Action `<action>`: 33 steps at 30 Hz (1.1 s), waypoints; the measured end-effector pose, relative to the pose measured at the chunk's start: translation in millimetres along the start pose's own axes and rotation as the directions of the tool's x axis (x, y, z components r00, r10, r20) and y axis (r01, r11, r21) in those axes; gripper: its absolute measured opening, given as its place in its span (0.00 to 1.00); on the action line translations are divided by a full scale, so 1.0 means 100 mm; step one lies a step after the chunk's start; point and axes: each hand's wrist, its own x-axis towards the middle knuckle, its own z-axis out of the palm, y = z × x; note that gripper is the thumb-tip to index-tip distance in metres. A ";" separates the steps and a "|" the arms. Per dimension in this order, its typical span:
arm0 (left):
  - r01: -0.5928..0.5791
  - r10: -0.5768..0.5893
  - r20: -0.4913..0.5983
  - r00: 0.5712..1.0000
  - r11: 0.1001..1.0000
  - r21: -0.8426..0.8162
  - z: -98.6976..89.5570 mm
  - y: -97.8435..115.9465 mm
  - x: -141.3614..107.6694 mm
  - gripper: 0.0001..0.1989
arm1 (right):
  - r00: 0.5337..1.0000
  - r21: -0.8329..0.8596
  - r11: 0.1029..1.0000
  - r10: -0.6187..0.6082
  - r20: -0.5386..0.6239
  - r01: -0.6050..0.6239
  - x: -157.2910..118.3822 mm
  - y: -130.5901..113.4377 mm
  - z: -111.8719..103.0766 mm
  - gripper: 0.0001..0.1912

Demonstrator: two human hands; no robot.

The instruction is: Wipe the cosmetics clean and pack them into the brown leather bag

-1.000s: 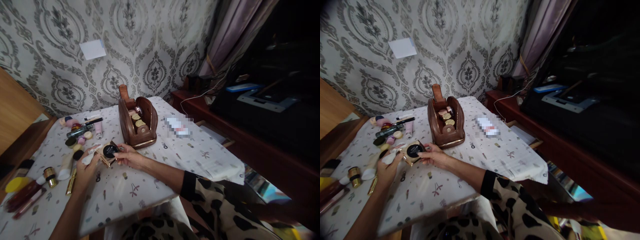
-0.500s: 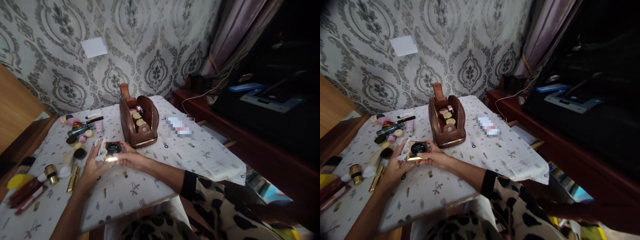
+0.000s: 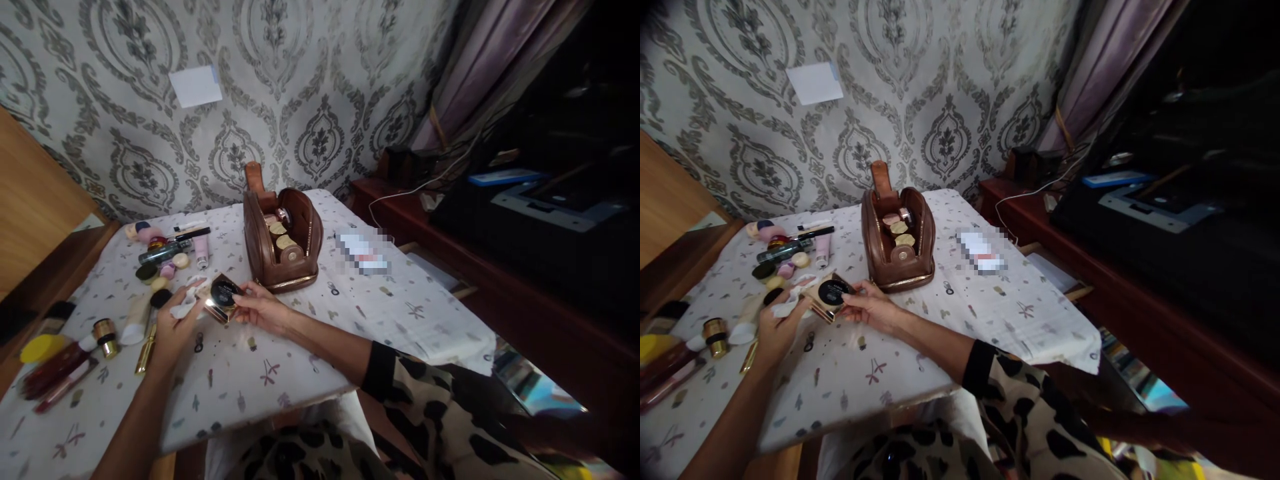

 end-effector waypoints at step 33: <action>-0.416 0.376 0.251 0.892 0.900 0.132 -0.02 -0.09 -0.04 0.20 | 0.998 0.083 0.996 -0.020 -0.052 0.024 -0.03 -0.04 0.09 0.44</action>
